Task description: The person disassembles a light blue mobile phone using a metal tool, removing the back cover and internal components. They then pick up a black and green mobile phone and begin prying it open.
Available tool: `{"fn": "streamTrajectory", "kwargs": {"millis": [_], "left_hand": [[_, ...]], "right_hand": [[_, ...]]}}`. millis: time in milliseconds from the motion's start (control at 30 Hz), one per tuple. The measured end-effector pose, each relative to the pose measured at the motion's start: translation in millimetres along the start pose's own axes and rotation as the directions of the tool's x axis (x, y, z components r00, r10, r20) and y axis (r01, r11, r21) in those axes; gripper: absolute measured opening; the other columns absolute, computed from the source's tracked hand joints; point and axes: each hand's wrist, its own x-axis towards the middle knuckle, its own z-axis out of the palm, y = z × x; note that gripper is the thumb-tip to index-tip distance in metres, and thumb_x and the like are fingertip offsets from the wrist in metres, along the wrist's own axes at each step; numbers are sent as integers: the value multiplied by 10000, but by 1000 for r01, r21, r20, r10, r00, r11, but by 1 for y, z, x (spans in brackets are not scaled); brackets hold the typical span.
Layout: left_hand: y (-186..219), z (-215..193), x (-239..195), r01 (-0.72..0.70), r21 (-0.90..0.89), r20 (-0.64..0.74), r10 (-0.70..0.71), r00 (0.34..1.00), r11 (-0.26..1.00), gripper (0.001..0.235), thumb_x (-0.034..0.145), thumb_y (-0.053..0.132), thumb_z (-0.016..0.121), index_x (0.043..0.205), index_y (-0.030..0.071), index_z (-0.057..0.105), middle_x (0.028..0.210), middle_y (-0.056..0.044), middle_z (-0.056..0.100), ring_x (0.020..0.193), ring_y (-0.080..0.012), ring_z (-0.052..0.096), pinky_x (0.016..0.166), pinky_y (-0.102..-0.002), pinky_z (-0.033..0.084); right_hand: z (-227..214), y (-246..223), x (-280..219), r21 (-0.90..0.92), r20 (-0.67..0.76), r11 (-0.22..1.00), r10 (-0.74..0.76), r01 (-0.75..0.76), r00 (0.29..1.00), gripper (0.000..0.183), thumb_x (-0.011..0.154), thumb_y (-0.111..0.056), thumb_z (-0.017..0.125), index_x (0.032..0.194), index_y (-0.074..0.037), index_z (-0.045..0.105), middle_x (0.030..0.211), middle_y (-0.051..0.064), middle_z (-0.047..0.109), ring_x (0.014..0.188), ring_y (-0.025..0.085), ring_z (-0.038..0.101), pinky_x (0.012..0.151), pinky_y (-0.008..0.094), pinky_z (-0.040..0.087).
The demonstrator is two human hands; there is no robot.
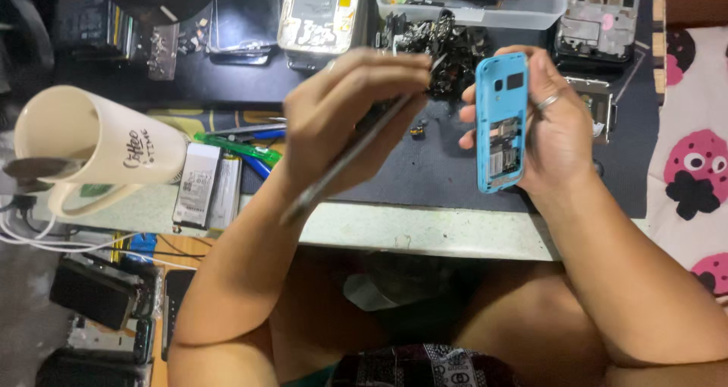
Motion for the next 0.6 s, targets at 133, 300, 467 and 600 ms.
{"fn": "streamTrajectory", "kwargs": {"millis": [133,300,467,600], "left_hand": [[-5,20,7,26,-97,9,-25,1000,995,182,972,-40,791,1101,0,669,1153,-164,725,1079,-251,768,853,-292,667],[12,26,-14,101,-84,125,-90,988,991,211,918,-50,799,1070,-6,659,1135,-174,717,1013,-276,752,818,-315,627],[14,32,-18,290,-212,175,-256,951,933,213,957,-8,809,1099,12,652,1139,-134,729,1018,-212,762,886,-280,627],[13,35,-21,494,-456,257,-421,870,741,130,1022,33,778,1106,13,681,1193,-112,700,1038,-143,735,919,-266,652]], "right_hand": [[-5,-3,1,63,-66,995,-78,83,995,386,1180,-421,432,1327,-81,541,1146,233,669,975,314,730,747,453,644],[-10,-1,4,140,-67,983,-111,119,992,432,1144,-451,442,1366,-91,529,1200,206,659,1045,312,708,822,456,641],[-8,2,4,123,-105,981,-137,150,985,442,1145,-462,451,1366,-83,499,1199,197,621,1063,317,657,892,481,625],[-6,-1,3,102,-83,979,-168,176,982,455,1136,-449,436,1395,-78,492,1213,197,607,1086,312,643,939,488,621]]}}
